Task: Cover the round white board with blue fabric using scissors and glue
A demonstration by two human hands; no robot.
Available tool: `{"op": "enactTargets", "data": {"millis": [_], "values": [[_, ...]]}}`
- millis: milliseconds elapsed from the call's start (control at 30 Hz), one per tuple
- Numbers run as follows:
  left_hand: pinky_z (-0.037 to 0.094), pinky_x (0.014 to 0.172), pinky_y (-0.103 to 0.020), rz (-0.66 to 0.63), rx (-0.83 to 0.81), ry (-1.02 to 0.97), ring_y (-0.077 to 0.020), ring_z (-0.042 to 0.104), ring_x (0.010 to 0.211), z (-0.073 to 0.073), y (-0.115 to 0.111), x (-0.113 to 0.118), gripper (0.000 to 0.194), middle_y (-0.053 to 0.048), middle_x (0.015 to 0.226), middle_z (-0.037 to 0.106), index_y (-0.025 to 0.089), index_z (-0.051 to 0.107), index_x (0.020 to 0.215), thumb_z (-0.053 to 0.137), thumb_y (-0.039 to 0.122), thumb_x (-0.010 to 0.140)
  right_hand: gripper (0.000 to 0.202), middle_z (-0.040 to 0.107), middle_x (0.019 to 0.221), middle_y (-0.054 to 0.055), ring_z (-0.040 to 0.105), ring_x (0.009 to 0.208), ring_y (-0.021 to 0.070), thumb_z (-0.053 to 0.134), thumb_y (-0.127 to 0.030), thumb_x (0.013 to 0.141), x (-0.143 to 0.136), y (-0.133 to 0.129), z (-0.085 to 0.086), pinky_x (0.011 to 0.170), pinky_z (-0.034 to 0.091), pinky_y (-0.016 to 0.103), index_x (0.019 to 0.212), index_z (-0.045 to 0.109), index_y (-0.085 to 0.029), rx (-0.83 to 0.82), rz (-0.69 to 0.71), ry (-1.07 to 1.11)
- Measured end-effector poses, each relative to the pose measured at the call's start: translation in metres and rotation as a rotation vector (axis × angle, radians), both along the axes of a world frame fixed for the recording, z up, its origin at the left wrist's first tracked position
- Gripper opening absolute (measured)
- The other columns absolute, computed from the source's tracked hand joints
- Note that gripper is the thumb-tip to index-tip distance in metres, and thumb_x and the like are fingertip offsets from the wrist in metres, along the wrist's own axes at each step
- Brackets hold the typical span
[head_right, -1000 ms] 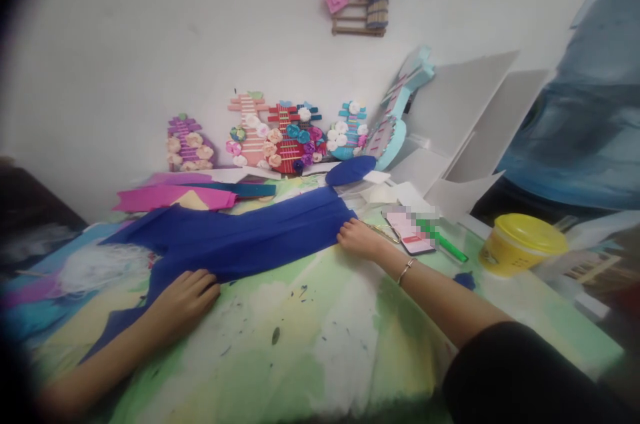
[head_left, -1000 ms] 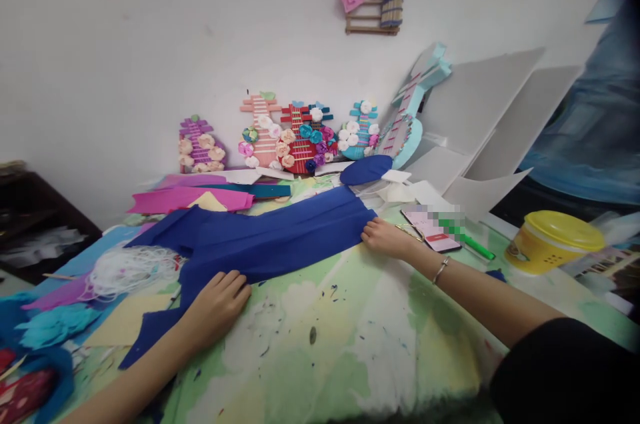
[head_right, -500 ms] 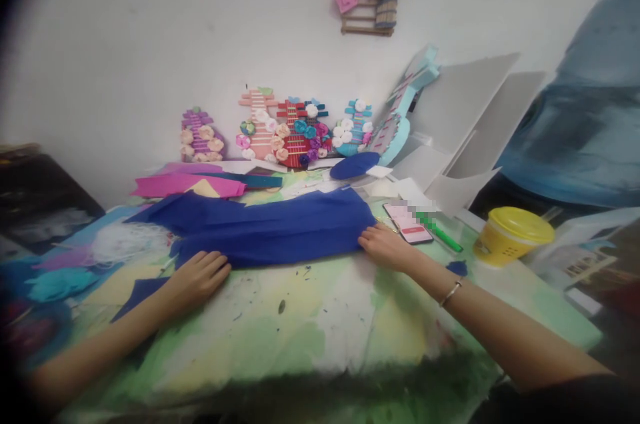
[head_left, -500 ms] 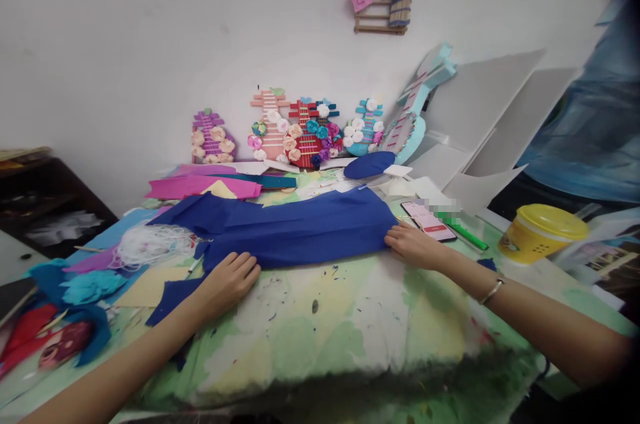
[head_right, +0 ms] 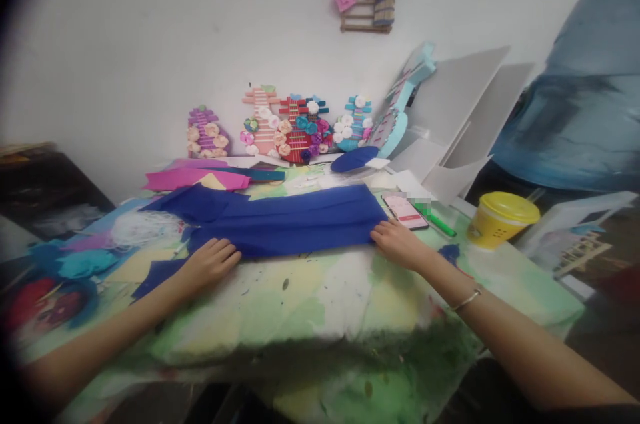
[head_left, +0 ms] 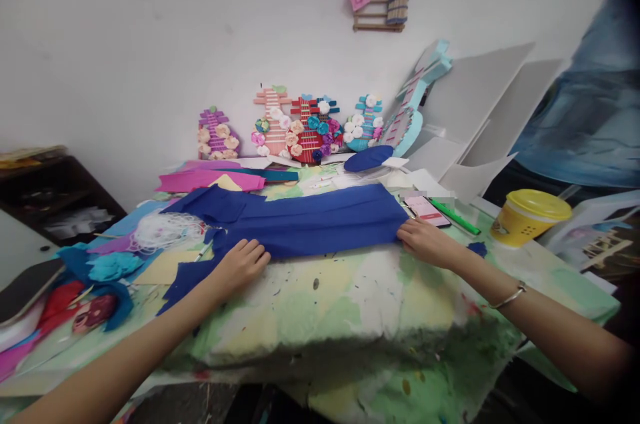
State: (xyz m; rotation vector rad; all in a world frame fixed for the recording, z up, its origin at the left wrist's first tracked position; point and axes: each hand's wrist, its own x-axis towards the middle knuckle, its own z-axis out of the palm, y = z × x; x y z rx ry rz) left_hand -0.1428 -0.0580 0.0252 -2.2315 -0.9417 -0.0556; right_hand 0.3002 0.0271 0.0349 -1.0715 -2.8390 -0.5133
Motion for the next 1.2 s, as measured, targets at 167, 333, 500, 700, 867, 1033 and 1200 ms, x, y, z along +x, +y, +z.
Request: {"op": "enactTargets", "data": {"millis": [167, 333, 500, 700, 867, 1033, 1200], "values": [[0.035, 0.065, -0.034, 0.023, -0.095, -0.127, -0.0209, 0.05, 0.074, -0.008, -0.01, -0.003, 0.021, -0.007, 0.076, 0.059, 0.015, 0.063, 0.085, 0.044, 0.006, 0.087, 0.013, 0.062, 0.077, 0.009, 0.055, 0.079, 0.0211, 0.049, -0.009, 0.08, -0.001, -0.007, -0.005, 0.075, 0.033, 0.033, 0.073, 0.058, -0.016, 0.016, -0.026, 0.002], [0.036, 0.068, -0.033, -0.048, -0.154, -0.142, -0.0201, 0.05, 0.078, -0.018, -0.015, -0.011, 0.02, -0.007, 0.079, 0.06, 0.015, 0.064, 0.088, 0.045, 0.008, 0.088, 0.013, 0.064, 0.078, 0.01, 0.057, 0.08, 0.0222, 0.05, -0.008, 0.078, -0.004, -0.013, -0.006, 0.075, 0.036, 0.034, 0.071, 0.059, -0.015, 0.002, -0.027, 0.013], [0.037, 0.068, -0.033, -0.054, -0.206, -0.153, -0.0198, 0.049, 0.076, -0.02, -0.024, -0.006, 0.022, -0.007, 0.079, 0.06, 0.015, 0.065, 0.086, 0.044, 0.007, 0.088, 0.024, 0.067, 0.098, 0.013, 0.061, 0.093, 0.0231, 0.048, -0.009, 0.081, -0.023, -0.027, -0.011, 0.082, 0.042, 0.035, 0.098, 0.064, -0.013, -0.037, 0.002, 0.097], [0.042, 0.07, -0.034, 0.022, -0.299, -0.263, -0.0206, 0.052, 0.078, -0.012, -0.038, 0.007, 0.025, -0.009, 0.082, 0.062, 0.013, 0.066, 0.087, 0.042, 0.013, 0.09, 0.047, 0.05, 0.136, 0.016, 0.047, 0.125, 0.0275, 0.045, -0.03, 0.091, -0.073, -0.058, -0.032, 0.1, 0.039, 0.046, 0.135, 0.045, -0.016, -0.25, 0.072, 0.263], [0.042, 0.094, -0.041, 0.062, -0.358, -0.407, -0.0256, 0.05, 0.115, -0.018, -0.048, 0.024, 0.038, -0.016, 0.125, 0.057, 0.011, 0.054, 0.124, 0.043, 0.029, 0.092, 0.048, 0.042, 0.143, 0.015, 0.034, 0.135, 0.0274, 0.038, -0.034, 0.094, -0.086, -0.07, -0.043, 0.106, 0.03, 0.053, 0.139, 0.041, -0.017, -0.317, -0.003, 0.27], [0.029, 0.107, -0.048, 0.204, -0.511, -0.392, -0.0276, 0.029, 0.137, -0.032, -0.058, 0.052, 0.062, -0.013, 0.147, 0.038, 0.014, 0.031, 0.143, 0.034, 0.05, 0.092, 0.048, 0.04, 0.144, 0.012, 0.032, 0.136, 0.0253, 0.035, -0.034, 0.095, -0.082, -0.069, -0.049, 0.108, 0.027, 0.053, 0.14, 0.038, -0.019, -0.31, -0.004, 0.302], [0.025, 0.109, -0.05, 0.332, -0.545, -0.414, -0.0281, 0.026, 0.139, -0.036, -0.066, 0.056, 0.063, -0.009, 0.151, 0.031, 0.02, 0.026, 0.146, 0.028, 0.053, 0.093, 0.049, 0.038, 0.145, 0.011, 0.03, 0.137, 0.0262, 0.033, -0.037, 0.095, -0.082, -0.068, -0.054, 0.108, 0.024, 0.057, 0.14, 0.038, -0.02, -0.314, -0.021, 0.292]]}}
